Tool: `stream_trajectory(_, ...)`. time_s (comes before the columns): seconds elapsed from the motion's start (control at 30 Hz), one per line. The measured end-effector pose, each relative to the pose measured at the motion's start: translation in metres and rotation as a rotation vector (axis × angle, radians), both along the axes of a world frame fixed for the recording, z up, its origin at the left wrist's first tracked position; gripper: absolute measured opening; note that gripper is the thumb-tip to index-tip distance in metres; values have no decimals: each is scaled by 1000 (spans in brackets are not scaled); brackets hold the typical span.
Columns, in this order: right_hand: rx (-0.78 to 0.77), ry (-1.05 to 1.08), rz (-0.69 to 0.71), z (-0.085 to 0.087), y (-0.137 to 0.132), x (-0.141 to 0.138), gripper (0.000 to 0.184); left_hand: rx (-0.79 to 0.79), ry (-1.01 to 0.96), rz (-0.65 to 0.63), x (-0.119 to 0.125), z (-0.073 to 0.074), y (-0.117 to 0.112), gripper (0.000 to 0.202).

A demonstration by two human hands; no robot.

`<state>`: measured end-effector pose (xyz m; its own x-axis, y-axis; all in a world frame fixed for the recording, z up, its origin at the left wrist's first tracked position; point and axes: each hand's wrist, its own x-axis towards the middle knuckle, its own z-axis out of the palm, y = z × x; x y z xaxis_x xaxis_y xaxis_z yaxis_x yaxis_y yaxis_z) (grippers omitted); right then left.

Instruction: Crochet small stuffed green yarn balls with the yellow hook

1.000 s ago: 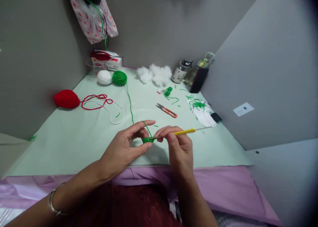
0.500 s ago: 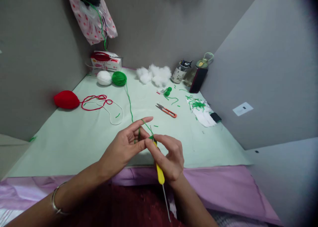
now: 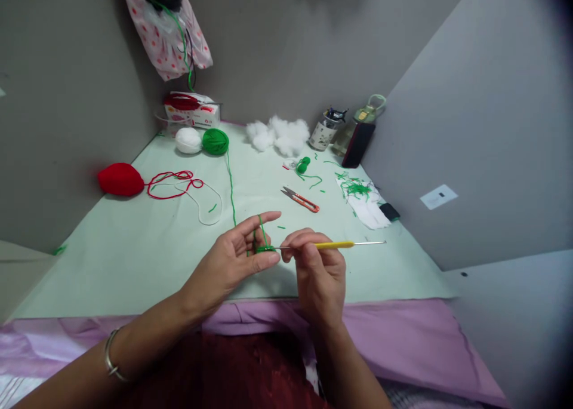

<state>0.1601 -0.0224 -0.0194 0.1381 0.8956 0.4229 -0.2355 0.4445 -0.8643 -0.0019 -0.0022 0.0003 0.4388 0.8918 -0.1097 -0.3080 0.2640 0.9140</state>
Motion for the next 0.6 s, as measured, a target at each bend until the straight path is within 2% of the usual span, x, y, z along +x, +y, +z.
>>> stream_trajectory(0.13,-28,12,-21,3,1,0,18,-43,-46,-43,-1,1,0,62)
stream_trajectory(0.3,-103,50,21,8,3,8,23,-141,-200,-231,-6,0,4,55)
stream_trajectory(0.37,-146,68,64,7,4,9,25,-152,-244,-267,-6,-1,4,52)
stream_trajectory(0.47,-99,17,57,4,0,8,24,-70,-132,-183,-2,-3,0,52)
stream_trajectory(0.6,87,-279,-123,0,-8,2,16,125,116,-24,3,-4,-5,59)
